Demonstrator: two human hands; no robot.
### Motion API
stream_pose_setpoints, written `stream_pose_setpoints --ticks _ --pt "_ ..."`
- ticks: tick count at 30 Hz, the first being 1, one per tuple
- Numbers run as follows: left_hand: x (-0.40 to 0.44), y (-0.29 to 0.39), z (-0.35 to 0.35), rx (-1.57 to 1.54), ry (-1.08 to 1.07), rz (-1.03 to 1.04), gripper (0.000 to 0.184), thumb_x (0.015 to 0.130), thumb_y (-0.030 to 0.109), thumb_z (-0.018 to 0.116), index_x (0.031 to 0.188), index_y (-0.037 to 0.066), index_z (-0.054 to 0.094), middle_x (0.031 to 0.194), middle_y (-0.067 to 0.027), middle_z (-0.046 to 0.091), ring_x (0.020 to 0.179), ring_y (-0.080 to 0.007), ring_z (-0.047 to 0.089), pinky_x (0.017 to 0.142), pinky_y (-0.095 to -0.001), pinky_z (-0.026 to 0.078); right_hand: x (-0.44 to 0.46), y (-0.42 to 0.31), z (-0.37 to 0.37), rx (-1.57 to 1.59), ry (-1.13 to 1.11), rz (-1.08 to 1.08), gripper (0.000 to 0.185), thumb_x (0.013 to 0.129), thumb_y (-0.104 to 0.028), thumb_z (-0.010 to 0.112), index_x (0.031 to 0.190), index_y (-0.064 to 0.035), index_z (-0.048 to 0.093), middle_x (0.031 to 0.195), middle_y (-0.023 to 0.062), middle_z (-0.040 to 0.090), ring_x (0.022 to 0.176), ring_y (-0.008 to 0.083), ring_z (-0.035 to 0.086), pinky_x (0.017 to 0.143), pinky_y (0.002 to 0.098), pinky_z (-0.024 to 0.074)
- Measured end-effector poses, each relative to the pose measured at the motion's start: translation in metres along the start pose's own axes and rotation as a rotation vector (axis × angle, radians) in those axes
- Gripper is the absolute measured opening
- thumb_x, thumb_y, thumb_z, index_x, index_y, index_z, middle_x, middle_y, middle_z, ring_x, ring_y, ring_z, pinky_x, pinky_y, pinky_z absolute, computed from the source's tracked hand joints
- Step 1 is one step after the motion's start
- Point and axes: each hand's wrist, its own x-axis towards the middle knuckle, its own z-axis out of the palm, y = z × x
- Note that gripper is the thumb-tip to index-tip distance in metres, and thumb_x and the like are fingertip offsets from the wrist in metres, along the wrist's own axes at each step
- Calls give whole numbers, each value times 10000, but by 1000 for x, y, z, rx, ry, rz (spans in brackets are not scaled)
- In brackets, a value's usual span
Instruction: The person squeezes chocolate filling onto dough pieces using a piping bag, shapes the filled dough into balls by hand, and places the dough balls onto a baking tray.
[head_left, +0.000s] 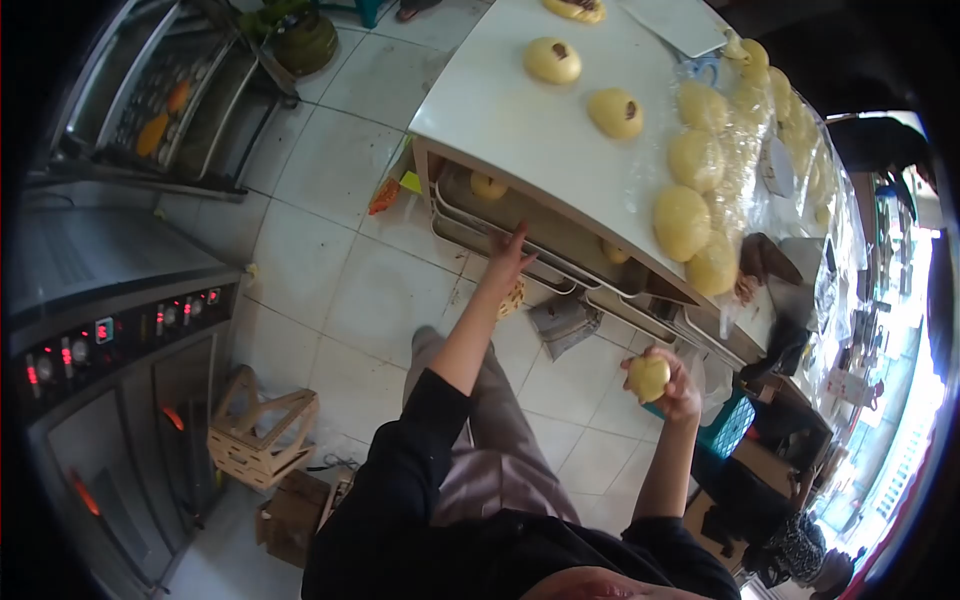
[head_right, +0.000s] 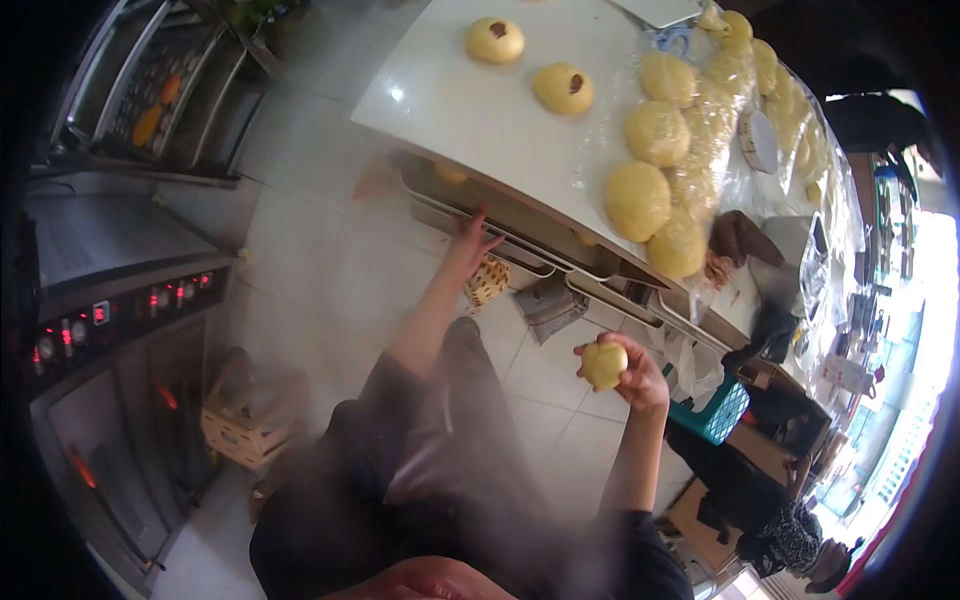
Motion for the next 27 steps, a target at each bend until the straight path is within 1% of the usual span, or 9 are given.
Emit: stream_pose_setpoints --ticks 2,6,8,12,14,15,19,21,27 --pt "30 -19 5 -188 70 36 496 770 106 530 1207 124 297 1104 -85 424 1006 -210 427 762 -400 426 8 17 -12 26 43 35 585 619 -176 731 1100 -18 438 1062 304 451 858 402 556 589 361 547" --pt "24 -42 1 -239 122 189 410 755 73 513 1128 104 345 1051 -70 450 920 -180 460 667 -341 425 15 38 -17 -72 167 28 484 693 -184 666 1104 -29 461 1074 261 477 859 345 568 622 331 528" --pt "3 -53 -12 -294 196 242 481 737 44 466 1191 18 307 1090 -85 447 998 -168 425 851 -284 344 20 39 -14 -197 208 2 453 733 -158 625 1131 -25 455 1087 215 498 867 296 575 667 321 507" --pt "-68 -69 -55 -364 404 118 454 719 53 495 1146 -15 358 1081 -84 449 982 -179 437 858 -296 346 31 43 -12 -426 371 -71 488 736 -99 619 1172 -1 425 1064 180 524 937 251 549 712 329 491" --pt "-107 -91 -116 809 297 162 438 698 66 511 1115 2 396 1077 -78 457 985 -174 439 850 -306 355 48 40 -12 -701 447 -102 485 733 -95 622 1170 -2 432 1076 164 525 953 232 543 730 322 479" --pt "-125 -91 -118 682 370 151 406 685 75 519 1075 9 431 1043 -70 475 966 -170 450 844 -304 358 57 39 -14 -975 511 -129 483 731 -91 625 1167 -3 439 1087 147 526 969 214 536 747 314 468" --pt "-165 -118 -151 513 576 202 294 657 88 527 942 17 515 948 -49 516 890 -165 490 804 -302 385 92 38 -28 -1282 513 -274 458 719 -99 625 1141 -8 470 1042 130 561 905 173 563 722 262 462" --pt "-188 -98 -141 -368 659 19 242 652 89 519 882 17 532 882 -38 526 826 -166 511 759 -300 408 107 28 -26 -1505 664 -229 473 653 -119 662 1105 -85 526 923 143 603 900 214 583 784 280 442" --pt "-205 -119 -173 -322 620 34 211 644 90 505 844 30 535 829 -21 527 786 -148 521 703 -291 422 157 17 -88 -1808 787 -232 446 610 -190 671 1039 -131 565 909 129 601 863 298 569 801 357 444"
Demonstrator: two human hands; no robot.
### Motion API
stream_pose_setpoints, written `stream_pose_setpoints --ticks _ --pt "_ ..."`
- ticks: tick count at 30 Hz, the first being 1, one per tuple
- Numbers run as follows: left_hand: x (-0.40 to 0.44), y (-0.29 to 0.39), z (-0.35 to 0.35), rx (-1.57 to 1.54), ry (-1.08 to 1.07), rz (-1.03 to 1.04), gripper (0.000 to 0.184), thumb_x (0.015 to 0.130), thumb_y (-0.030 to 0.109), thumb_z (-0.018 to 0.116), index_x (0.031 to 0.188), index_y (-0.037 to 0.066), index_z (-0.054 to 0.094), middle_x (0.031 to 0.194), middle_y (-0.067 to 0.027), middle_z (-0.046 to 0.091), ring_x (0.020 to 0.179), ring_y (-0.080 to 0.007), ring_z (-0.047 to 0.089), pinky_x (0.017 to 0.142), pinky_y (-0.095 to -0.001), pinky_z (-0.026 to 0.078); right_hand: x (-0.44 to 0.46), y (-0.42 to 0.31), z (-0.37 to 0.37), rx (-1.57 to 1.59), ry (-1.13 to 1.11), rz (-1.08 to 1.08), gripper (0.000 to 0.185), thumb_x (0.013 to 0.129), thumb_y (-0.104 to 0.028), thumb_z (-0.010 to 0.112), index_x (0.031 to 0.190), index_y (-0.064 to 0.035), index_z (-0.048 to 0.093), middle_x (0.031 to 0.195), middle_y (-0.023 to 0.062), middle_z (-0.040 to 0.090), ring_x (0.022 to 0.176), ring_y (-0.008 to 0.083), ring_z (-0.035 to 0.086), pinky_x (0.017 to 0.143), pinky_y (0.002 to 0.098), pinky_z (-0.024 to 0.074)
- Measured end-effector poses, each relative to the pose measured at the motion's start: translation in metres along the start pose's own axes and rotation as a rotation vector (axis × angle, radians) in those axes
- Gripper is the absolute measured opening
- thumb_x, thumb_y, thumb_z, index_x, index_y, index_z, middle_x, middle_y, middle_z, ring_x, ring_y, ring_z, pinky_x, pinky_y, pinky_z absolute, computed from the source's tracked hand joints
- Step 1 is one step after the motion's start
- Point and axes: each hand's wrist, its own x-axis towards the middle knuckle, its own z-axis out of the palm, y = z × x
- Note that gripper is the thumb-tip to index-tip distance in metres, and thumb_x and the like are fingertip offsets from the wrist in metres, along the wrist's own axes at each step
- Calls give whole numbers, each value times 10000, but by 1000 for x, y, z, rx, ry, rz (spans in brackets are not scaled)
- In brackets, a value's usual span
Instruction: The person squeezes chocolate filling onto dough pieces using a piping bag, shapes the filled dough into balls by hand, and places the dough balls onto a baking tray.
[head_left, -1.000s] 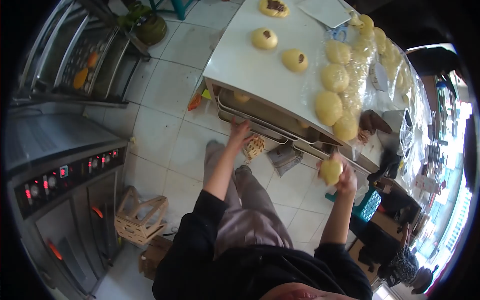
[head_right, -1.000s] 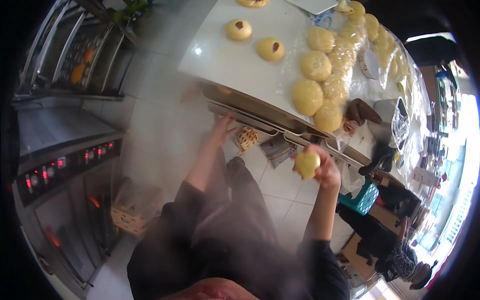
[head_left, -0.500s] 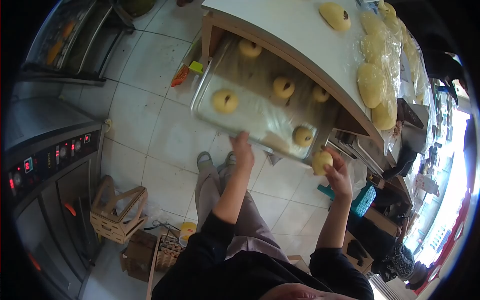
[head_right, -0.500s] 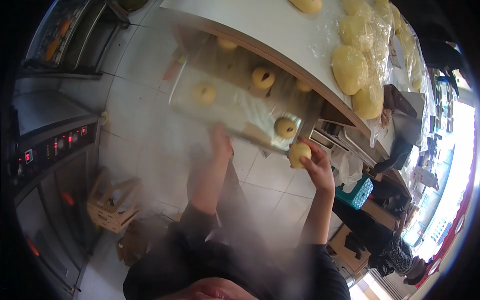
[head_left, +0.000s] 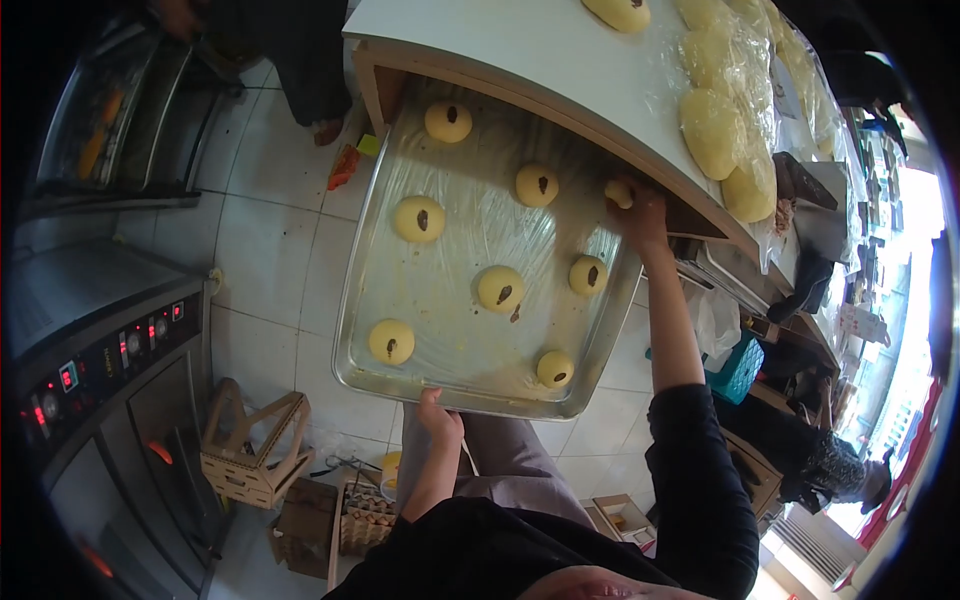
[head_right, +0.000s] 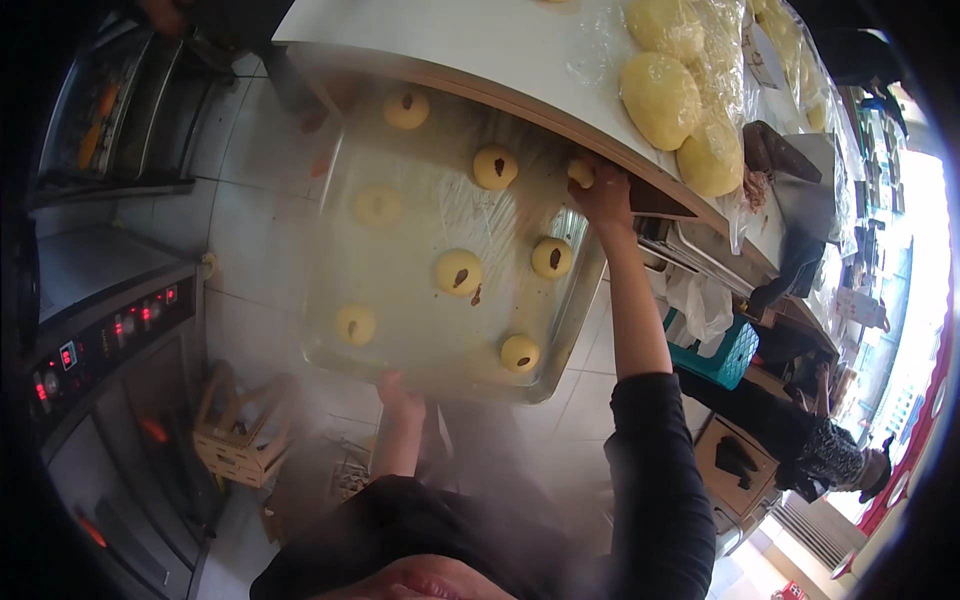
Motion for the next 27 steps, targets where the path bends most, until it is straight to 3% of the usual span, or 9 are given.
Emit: stream_pose_setpoints --ticks 4,6,10,14,18,20,22,24,27 --pt "1 -4 -4 287 -94 273 182 644 90 505 817 39 533 825 -17 528 770 -141 524 690 -281 420 6 23 20 -54 2 -83 449 622 -210 657 1054 -146 551 965 122 580 904 288 549 823 372 431" --pt "-8 8 9 -21 16 -28 164 647 95 505 800 42 528 822 -17 529 765 -140 524 688 -277 417 6 27 23 -63 -112 -35 518 622 -241 667 1110 -166 510 1033 123 541 991 298 497 859 380 405" --pt "-6 8 9 -15 -19 -42 167 647 96 498 801 38 527 824 -19 531 777 -140 524 696 -283 420 4 22 20 -1 24 -121 451 641 -196 667 1068 -116 543 988 147 575 948 296 534 850 376 410" --pt "-10 13 20 -2 -6 -48 178 652 105 482 807 32 530 831 -25 537 794 -156 528 716 -296 427 -21 -14 2 -352 34 -147 546 651 -276 685 1129 -96 491 1061 155 532 1013 289 493 872 379 393" --pt "-10 10 21 8 8 -26 241 653 119 464 859 19 539 880 -41 551 844 -178 538 761 -303 431 -49 -120 -165 521 -756 -132 485 656 -206 708 1080 -48 533 1020 138 572 876 226 571 784 319 455" --pt "-4 5 18 47 30 5 268 648 123 464 882 16 539 904 -49 553 863 -184 539 776 -309 429 -30 -130 -216 445 -425 -229 451 676 -162 695 1079 -43 532 982 111 592 843 211 584 752 301 470" --pt "-9 8 18 84 69 38 295 644 128 463 905 13 539 928 -58 554 883 -189 539 791 -315 427 28 -136 -237 235 -39 -573 446 683 -86 668 1101 -72 514 1155 80 506 1040 217 505 867 387 443" --pt "-15 14 31 32 47 -12 352 622 117 466 967 49 487 955 -63 499 925 -215 492 813 -390 411 80 -151 -236 144 -122 -735 553 646 -38 669 1155 -119 468 1252 61 414 1127 228 426 914 379 412" --pt "-18 12 34 54 122 31 341 636 135 467 956 30 512 956 -66 526 905 -210 516 801 -364 418 135 -147 -204 1 -214 -1039 643 604 -9 671 1184 -155 434 1292 49 352 1151 231 385 941 365 389"
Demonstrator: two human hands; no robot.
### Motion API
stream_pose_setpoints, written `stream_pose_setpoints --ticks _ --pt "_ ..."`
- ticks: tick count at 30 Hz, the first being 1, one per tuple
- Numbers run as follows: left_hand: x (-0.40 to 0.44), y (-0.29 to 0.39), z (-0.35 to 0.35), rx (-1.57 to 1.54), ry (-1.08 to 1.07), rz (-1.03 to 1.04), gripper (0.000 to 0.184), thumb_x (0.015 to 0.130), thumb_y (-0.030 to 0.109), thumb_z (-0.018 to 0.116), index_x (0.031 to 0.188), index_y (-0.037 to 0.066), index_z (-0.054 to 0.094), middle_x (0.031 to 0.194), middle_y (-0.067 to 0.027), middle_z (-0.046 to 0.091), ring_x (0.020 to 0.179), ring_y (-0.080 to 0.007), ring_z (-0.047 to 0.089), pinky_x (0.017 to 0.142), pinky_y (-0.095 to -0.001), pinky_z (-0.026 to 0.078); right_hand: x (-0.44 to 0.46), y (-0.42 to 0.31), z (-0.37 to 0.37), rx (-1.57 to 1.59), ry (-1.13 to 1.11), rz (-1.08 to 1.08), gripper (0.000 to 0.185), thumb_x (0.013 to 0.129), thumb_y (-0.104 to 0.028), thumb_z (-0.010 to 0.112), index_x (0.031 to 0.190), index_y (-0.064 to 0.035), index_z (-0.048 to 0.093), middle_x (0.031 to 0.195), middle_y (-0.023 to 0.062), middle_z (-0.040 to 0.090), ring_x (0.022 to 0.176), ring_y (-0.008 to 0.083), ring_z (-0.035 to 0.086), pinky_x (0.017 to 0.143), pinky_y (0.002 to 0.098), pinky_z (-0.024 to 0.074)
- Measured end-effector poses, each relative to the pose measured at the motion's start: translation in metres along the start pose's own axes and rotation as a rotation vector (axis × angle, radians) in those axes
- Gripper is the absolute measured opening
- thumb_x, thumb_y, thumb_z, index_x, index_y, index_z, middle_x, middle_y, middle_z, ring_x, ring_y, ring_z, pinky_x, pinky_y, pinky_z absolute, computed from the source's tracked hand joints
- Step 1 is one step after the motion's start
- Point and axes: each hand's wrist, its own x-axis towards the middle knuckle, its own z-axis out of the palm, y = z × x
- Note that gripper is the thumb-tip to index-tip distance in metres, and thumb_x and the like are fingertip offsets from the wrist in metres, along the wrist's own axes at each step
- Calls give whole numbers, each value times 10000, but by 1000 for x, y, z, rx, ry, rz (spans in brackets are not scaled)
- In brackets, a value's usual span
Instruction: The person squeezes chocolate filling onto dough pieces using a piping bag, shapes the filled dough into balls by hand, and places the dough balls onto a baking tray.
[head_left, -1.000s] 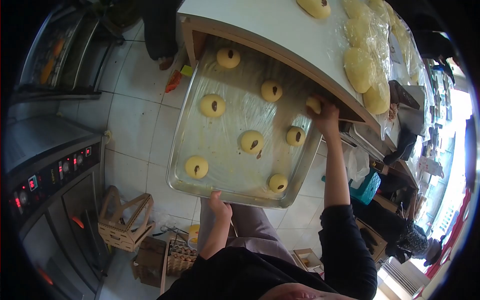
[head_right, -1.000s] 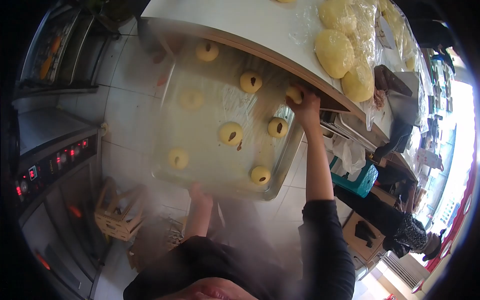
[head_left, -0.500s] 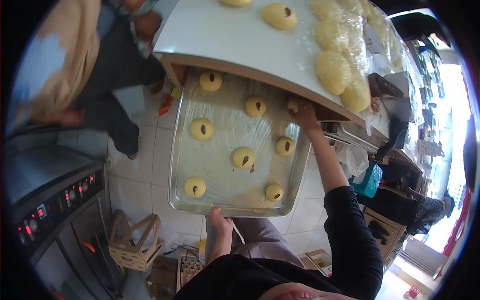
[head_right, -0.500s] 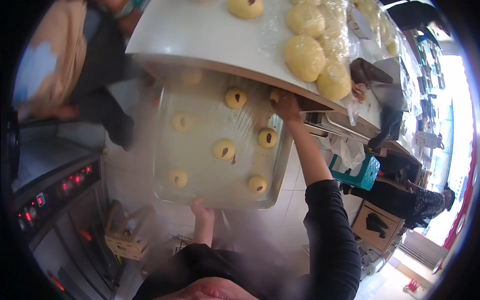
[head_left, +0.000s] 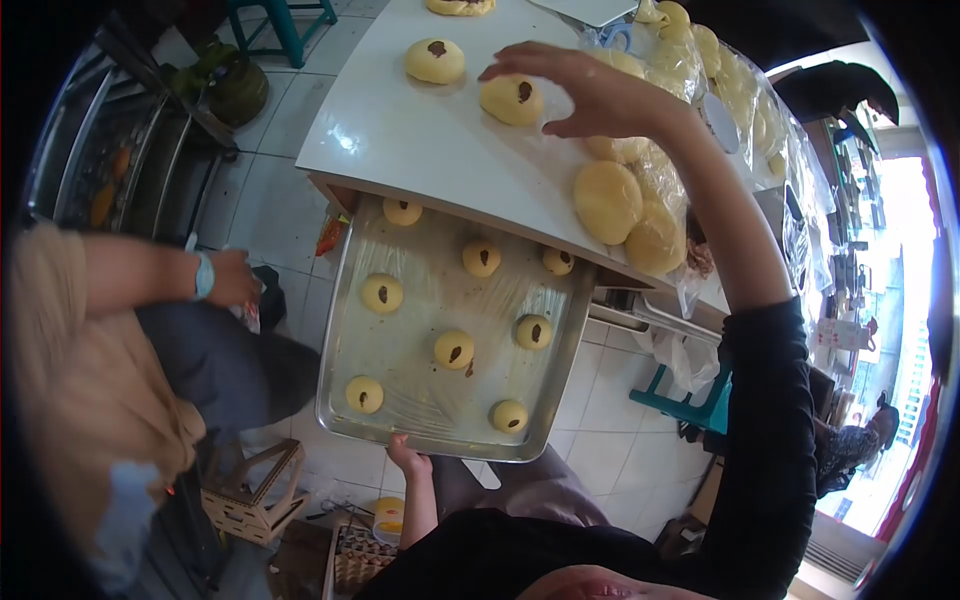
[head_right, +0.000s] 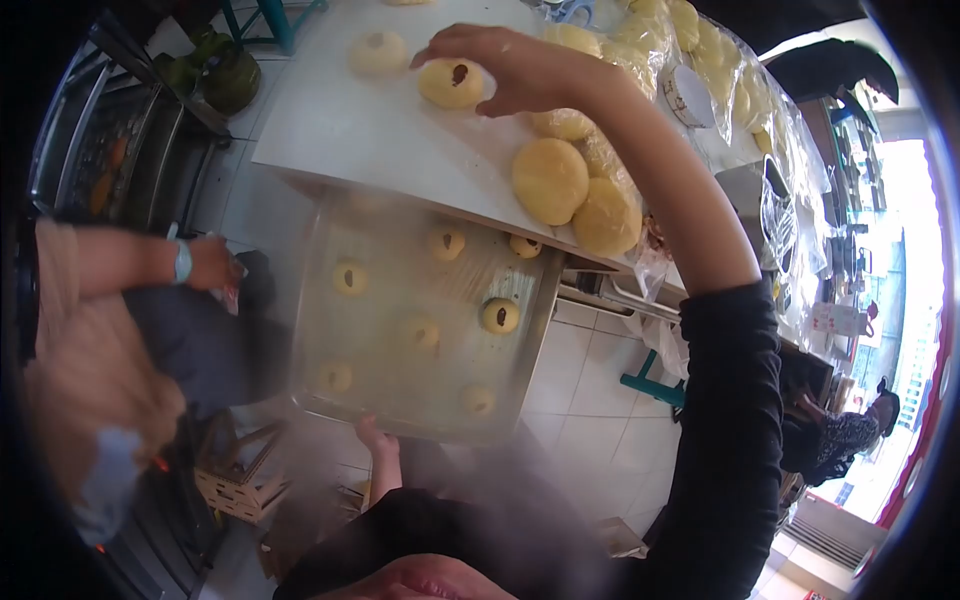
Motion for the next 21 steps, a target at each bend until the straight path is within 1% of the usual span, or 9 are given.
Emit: stream_pose_setpoints --ticks 2,6,10,11,12,14,15,17,21 --pt "6 -6 -4 16 32 44 341 654 155 459 954 11 534 957 -69 551 902 -206 530 802 -343 416 10 4 7 0 -219 104 605 584 4 673 1140 -134 478 1221 47 423 1108 228 426 944 353 383" --pt "10 -9 -8 -61 -11 53 327 670 159 448 943 7 543 956 -74 549 909 -200 519 796 -347 412 25 20 12 28 -314 75 523 600 20 654 1087 -113 520 1127 41 491 1070 208 463 899 332 420" --pt "10 -9 -4 -54 9 81 320 671 156 443 940 9 536 946 -68 544 902 -200 519 791 -350 410 9 18 -21 186 27 198 412 597 -99 683 986 -60 553 945 71 568 877 192 531 760 308 454" --pt "12 -10 -5 -60 14 81 314 674 155 444 936 9 538 940 -65 545 896 -202 520 789 -350 410 0 6 -35 323 125 184 381 626 -43 656 991 -20 550 942 53 575 842 140 538 798 289 437" --pt "13 -12 -7 -70 19 77 309 676 153 444 932 9 541 933 -63 546 889 -203 521 787 -351 410 -18 20 -34 383 204 233 405 684 -30 631 1072 -29 516 1070 90 534 961 191 544 806 291 479" --pt "13 -16 -9 -86 37 92 326 681 152 451 964 8 526 951 -64 538 901 -202 515 793 -351 407 -58 -18 -39 534 345 217 490 676 -119 671 1099 23 470 1064 138 534 965 228 546 815 333 475" --pt "14 -19 -11 -89 37 121 346 685 150 458 995 6 512 968 -65 531 914 -201 508 799 -351 404 -75 -49 -35 666 286 385 536 645 -157 693 1089 37 465 1073 156 522 981 250 537 832 359 460" --pt "27 -38 -26 -192 22 105 364 691 152 472 1026 12 487 991 -68 516 933 -198 497 806 -347 399 -98 -70 5 909 23 226 487 621 -75 705 1054 21 506 1083 118 522 959 185 535 791 308 481" --pt "10 -58 -21 -344 -60 116 450 694 158 520 1111 32 406 1028 -73 475 969 -195 469 825 -345 383 -99 -87 123 1044 -225 606 438 623 -59 692 1034 -71 544 1020 77 538 935 156 517 768 280 454"
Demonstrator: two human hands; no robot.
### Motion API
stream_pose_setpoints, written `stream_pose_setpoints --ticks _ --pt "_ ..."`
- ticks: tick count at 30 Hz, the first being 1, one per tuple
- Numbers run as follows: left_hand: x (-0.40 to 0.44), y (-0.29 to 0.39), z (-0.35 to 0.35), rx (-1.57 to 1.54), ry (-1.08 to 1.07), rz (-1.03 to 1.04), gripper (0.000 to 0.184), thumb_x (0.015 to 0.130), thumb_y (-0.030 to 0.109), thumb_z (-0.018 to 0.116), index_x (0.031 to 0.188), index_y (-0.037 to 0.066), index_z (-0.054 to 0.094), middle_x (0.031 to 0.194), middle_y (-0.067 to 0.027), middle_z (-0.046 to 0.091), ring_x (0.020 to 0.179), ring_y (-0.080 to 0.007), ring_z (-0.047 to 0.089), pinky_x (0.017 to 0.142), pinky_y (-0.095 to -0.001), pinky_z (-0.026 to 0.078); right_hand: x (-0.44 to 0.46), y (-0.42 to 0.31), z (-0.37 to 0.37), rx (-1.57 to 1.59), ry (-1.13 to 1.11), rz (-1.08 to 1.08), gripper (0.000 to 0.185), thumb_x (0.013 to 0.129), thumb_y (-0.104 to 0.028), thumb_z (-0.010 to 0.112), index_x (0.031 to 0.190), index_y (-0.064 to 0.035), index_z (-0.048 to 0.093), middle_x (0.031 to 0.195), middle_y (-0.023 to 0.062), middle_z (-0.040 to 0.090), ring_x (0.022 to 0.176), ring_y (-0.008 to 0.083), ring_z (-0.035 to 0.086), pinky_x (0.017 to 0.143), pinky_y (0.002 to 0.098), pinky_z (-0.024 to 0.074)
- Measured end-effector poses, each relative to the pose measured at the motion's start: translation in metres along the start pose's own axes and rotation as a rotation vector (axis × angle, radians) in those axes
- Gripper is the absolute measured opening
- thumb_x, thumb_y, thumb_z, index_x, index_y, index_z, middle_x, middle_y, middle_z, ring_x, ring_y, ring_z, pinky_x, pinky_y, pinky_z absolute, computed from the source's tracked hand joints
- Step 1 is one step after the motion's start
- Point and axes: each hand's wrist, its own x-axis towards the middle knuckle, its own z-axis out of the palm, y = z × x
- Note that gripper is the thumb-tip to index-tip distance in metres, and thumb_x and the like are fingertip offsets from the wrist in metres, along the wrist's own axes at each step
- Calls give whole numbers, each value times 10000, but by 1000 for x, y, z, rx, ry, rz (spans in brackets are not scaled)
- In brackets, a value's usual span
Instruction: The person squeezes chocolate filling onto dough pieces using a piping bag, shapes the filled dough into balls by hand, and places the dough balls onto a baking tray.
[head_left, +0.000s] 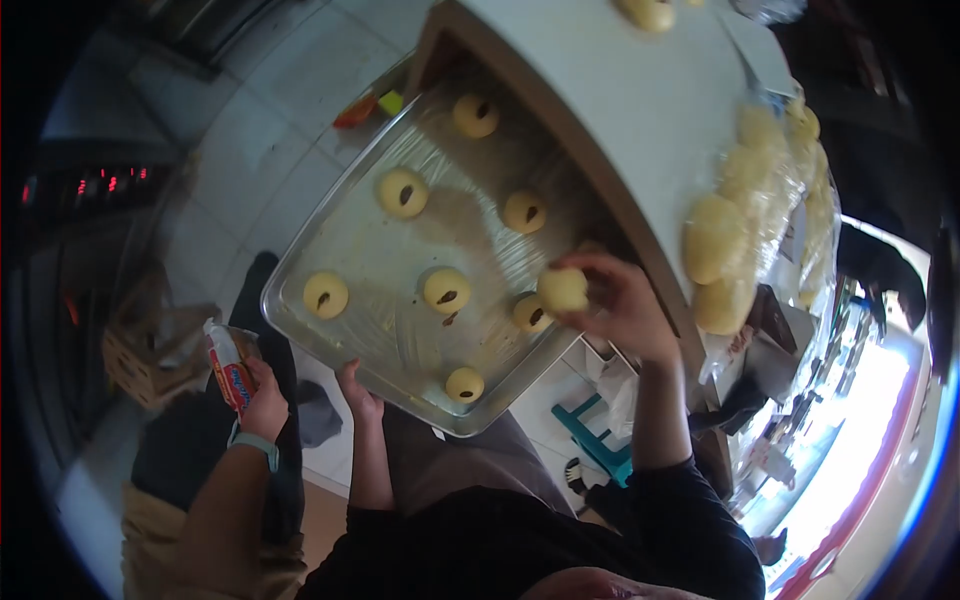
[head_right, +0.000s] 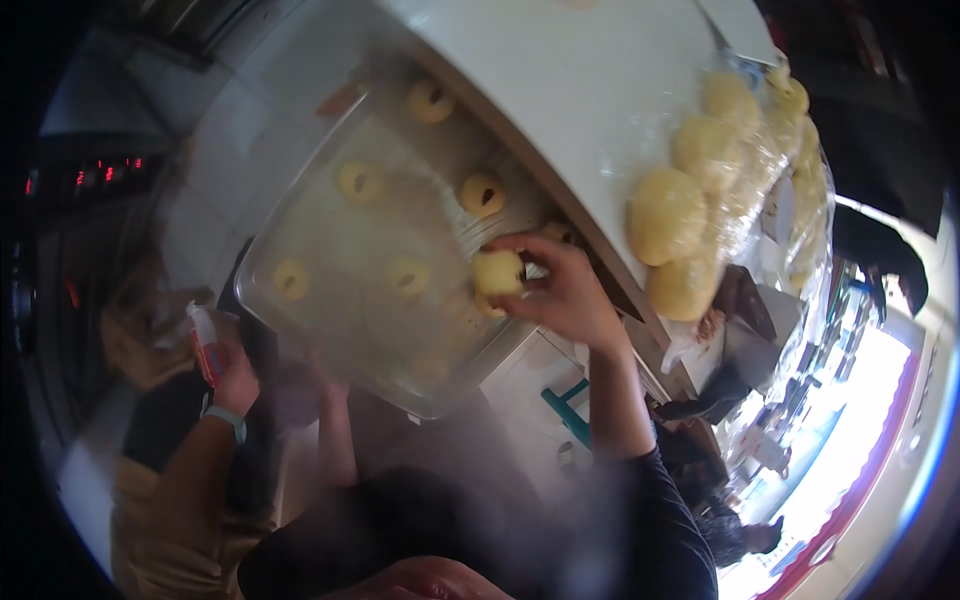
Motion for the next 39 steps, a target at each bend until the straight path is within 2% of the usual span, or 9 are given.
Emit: stream_pose_setpoints --ticks 4,7,21,23,25,27,30,34,39 --pt "-11 0 12 56 94 60 460 685 163 547 1101 32 399 1001 -77 473 938 -201 473 825 -344 379 70 61 -10 -357 343 211 467 671 -47 672 1101 -30 490 1001 77 551 969 144 511 830 272 422" --pt "-15 2 18 83 211 81 470 671 154 557 1090 25 391 989 -78 466 908 -201 472 811 -340 383 133 142 -77 -622 577 -20 528 689 -67 661 1162 -36 429 1035 105 542 984 198 510 856 304 405" --pt "-22 9 29 196 345 86 480 657 97 507 1106 -4 370 1001 -103 466 897 -223 466 814 -342 369 137 78 -44 -857 406 -89 680 639 -191 709 1221 -44 388 1210 184 418 1141 288 394 959 355 307" --pt "-19 0 14 177 312 64 501 657 98 504 1124 -8 354 1014 -109 460 911 -228 459 826 -346 361 94 25 -5 -970 89 -7 711 660 -234 695 1239 0 356 1250 180 387 1137 273 402 942 338 332" --pt "-16 3 18 167 284 31 522 657 98 501 1141 -12 337 1026 -115 453 925 -232 451 838 -350 352 63 -54 3 -292 -323 20 611 661 -117 686 1199 -11 416 1195 130 450 1034 250 484 862 329 413" --pt "-21 10 26 200 364 -33 527 658 90 494 1148 -21 335 1043 -120 453 937 -224 450 846 -338 351 47 -94 -31 -141 -29 -120 539 676 -85 671 1162 -1 451 1157 86 485 935 186 523 776 301 462" --pt "-14 3 20 142 270 3 521 651 75 486 1143 -27 349 1052 -117 457 945 -216 455 846 -325 358 95 -139 -91 -763 558 -334 603 707 -21 611 1254 -90 365 1280 86 371 1116 254 418 844 340 425" --pt "-13 5 24 164 224 42 517 634 54 473 1134 -29 371 1044 -108 469 930 -208 468 842 -309 363 146 -158 -119 -981 147 -315 623 681 -1 632 1236 -160 397 1287 0 368 1176 233 347 910 413 360" --pt "-12 -3 15 147 224 8 482 624 36 461 1098 -34 403 996 -91 483 879 -186 481 811 -285 369 172 -143 -167 -989 101 -347 357 718 -38 622 1063 -90 548 1059 3 539 944 134 506 729 259 464"
